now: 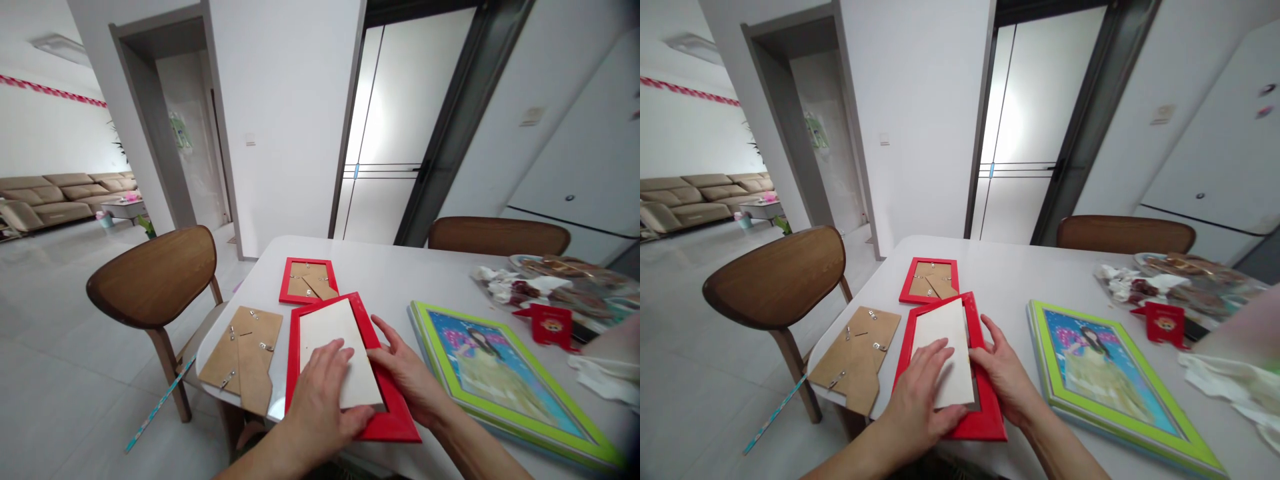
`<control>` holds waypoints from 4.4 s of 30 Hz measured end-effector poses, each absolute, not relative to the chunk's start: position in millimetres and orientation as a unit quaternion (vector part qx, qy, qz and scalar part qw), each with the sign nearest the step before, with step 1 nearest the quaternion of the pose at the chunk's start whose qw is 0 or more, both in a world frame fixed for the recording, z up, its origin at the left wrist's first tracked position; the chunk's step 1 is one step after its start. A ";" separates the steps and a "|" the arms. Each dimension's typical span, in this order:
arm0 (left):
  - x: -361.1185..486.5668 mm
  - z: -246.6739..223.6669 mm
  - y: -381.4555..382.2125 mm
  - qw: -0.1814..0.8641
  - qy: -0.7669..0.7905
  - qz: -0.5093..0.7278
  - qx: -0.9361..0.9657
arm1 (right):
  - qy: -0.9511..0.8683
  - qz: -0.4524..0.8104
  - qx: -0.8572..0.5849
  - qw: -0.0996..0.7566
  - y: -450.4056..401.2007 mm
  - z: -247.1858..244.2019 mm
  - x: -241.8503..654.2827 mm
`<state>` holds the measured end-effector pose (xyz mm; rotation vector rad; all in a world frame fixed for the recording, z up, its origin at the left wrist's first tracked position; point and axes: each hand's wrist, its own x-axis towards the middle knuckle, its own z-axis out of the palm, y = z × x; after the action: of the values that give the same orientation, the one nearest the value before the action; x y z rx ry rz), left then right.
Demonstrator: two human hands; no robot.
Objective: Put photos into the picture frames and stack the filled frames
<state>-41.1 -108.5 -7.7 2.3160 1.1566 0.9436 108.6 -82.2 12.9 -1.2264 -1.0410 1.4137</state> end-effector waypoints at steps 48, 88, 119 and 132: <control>-44.8 -10.3 -104.3 0.615 0.351 0.638 0.303 | -0.284 0.604 -0.450 0.594 -71.7 -24.2 79.3; -230.8 -49.4 -111.9 0.053 0.630 0.155 0.759 | -0.830 0.124 -0.498 0.218 -82.1 -7.6 29.4; -70.3 -21.4 -95.6 0.166 0.461 0.150 0.859 | -0.793 0.052 -0.555 0.245 -111.7 -56.0 145.3; -73.1 -33.2 -100.0 0.190 0.444 0.169 0.859 | -0.772 -0.022 -0.609 0.181 -74.4 -44.4 141.7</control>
<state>-73.1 -100.0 -33.2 2.4133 1.2483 0.4754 141.7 -74.4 -44.4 -1.7193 -2.1803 -0.0631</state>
